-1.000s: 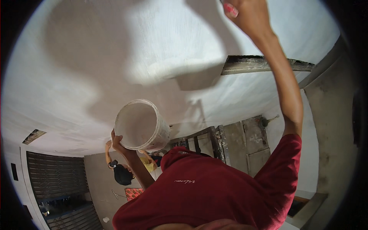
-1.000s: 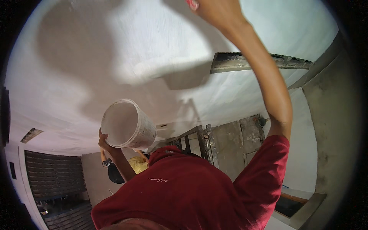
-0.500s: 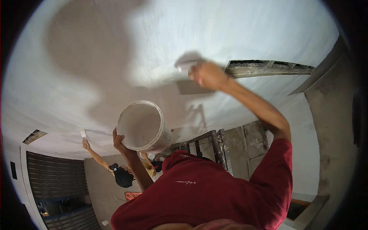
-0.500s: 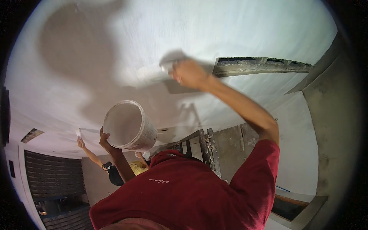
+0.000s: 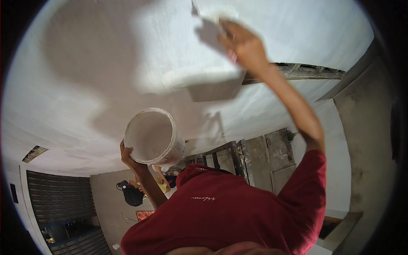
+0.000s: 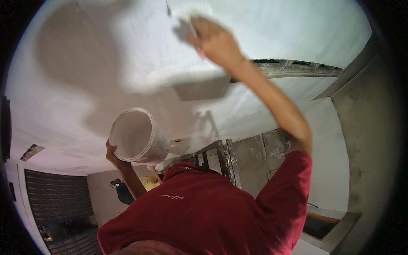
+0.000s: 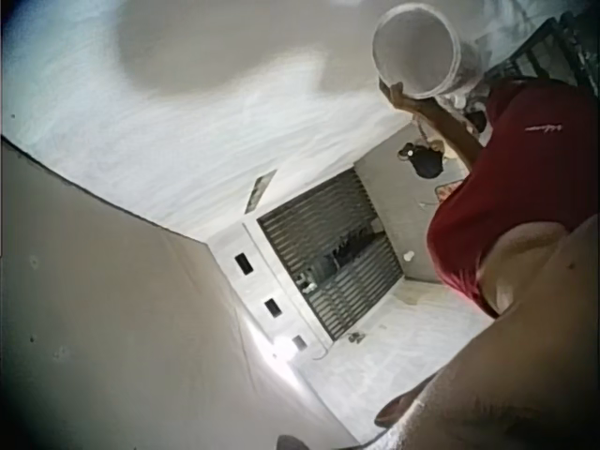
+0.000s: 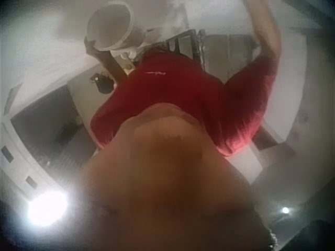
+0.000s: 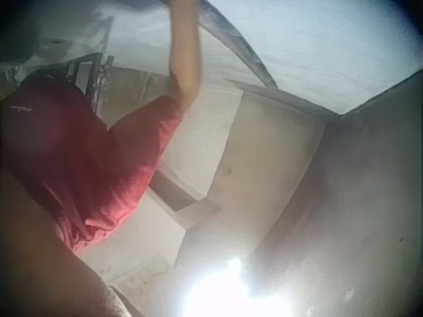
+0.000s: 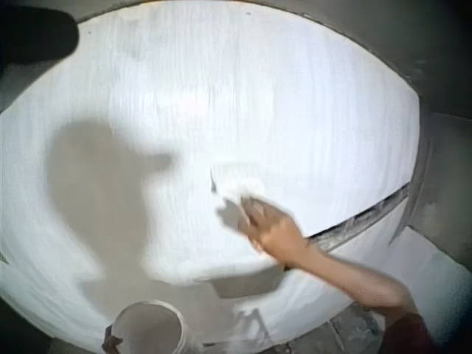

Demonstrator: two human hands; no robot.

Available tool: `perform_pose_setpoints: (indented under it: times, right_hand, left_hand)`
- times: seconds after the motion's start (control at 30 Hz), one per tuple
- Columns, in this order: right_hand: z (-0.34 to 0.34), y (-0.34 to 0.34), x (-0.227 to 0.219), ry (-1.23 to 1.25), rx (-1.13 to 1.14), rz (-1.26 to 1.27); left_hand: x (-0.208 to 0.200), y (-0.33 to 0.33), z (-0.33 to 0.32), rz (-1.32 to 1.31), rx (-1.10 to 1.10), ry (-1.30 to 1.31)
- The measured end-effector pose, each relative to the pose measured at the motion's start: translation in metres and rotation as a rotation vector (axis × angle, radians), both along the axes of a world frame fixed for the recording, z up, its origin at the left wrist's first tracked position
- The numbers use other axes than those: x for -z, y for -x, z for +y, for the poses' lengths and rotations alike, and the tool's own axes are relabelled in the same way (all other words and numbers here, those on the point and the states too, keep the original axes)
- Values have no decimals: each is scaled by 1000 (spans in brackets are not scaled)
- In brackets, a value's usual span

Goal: The recorder is painting a ceiling with white paint using a brush while standing on a ladder.

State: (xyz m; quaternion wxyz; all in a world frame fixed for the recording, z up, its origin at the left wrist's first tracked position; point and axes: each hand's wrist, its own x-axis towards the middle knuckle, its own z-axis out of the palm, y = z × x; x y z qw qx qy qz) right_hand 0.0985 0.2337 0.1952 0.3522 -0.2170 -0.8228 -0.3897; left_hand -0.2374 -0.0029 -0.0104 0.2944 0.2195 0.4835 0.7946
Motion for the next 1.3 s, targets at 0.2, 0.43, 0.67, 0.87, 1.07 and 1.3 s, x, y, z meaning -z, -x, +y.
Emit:
perform_pose_setpoints:
  times: [0.2,0.43,0.67,0.87,1.07,1.3]
  right_hand:
    - [-4,-6,177,200,-23,72]
    - [17,-35,120,931,113,-250]
    - [28,-50,-107,576,-227,-48]
    - [-11,-6,-143,-191,-94,119]
    - [18,10,78,-23,106,-46]
    - [1,19,163,602,-59,-320]
  left_hand:
    - [3,2,0,-3,-18,-6]
    - [0,0,-7,85,-3,2]
    - [-8,-10,1,131,16,-32]
    - [-3,-3,1,68,31,-45]
    - [-6,-1,-5,8,37,-2]
    - [11,6,-5,99,-69,-4]
